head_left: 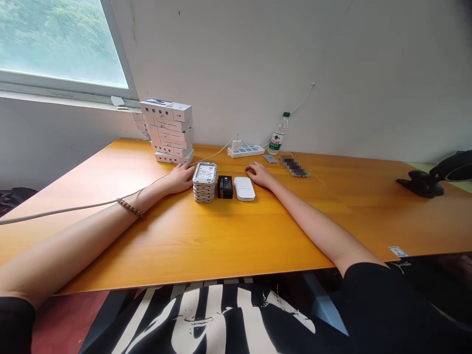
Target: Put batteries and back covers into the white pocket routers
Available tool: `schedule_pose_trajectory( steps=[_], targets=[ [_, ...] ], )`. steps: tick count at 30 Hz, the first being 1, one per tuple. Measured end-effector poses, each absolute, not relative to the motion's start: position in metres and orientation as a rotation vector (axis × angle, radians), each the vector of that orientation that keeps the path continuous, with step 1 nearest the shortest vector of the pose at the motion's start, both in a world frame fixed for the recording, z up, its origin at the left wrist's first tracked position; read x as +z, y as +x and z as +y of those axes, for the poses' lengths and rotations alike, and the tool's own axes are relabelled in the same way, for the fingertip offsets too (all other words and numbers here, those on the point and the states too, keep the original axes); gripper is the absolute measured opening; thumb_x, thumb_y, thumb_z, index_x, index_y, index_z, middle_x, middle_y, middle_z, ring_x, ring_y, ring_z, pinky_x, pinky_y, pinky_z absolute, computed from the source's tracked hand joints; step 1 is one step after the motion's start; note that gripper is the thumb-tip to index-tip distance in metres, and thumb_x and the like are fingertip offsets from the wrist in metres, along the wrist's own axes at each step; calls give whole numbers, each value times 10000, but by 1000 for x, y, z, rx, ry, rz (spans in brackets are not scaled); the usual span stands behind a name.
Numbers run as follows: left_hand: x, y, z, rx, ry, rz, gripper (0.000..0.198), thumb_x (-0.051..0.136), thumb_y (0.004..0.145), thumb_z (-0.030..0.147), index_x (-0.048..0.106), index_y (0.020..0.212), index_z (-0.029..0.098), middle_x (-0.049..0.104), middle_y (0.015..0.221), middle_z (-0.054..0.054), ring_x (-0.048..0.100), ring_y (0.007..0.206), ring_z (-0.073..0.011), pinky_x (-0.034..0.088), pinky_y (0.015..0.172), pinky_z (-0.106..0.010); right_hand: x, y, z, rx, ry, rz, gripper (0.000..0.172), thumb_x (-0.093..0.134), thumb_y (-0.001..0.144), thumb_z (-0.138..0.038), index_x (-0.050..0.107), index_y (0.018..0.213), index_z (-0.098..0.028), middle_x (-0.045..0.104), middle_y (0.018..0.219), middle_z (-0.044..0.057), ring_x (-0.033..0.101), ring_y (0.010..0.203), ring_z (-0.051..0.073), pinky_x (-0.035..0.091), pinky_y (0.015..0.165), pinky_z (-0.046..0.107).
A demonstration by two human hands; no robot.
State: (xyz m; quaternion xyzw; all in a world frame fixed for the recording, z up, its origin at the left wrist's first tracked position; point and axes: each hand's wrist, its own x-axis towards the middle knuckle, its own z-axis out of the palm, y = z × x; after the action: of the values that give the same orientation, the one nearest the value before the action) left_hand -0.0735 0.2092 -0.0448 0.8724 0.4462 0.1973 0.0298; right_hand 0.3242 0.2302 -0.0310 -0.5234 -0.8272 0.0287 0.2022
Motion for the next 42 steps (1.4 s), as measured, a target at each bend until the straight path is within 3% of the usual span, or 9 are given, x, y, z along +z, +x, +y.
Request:
schedule_pose_trajectory(
  steps=[18,28,42],
  targets=[
    [-44,-74,210,589,2710,1357,361,549,935,429,672,1213,234,651,1205,-134,557,1230,-382,474,1098,-561,-30,323,230,86,-1479,-2312,218,573,969,-215,740,1100,-166,681,1170,154,601,1181,329,490,1062,481],
    [-45,-74,210,593,2699,1376,449,560,929,435,640,1319,225,639,1272,-157,542,1273,-413,439,1131,-596,-32,324,232,60,-1463,-2315,245,587,943,-203,747,1124,-161,681,1167,156,608,1169,331,490,1076,494],
    [-37,-68,202,722,2564,1353,312,654,853,419,709,1091,225,687,1173,-143,591,1221,-413,465,1103,-607,-26,320,227,88,-1479,-2301,235,580,941,-200,747,1097,-147,688,1165,168,608,1172,339,486,1082,509]
  ],
)
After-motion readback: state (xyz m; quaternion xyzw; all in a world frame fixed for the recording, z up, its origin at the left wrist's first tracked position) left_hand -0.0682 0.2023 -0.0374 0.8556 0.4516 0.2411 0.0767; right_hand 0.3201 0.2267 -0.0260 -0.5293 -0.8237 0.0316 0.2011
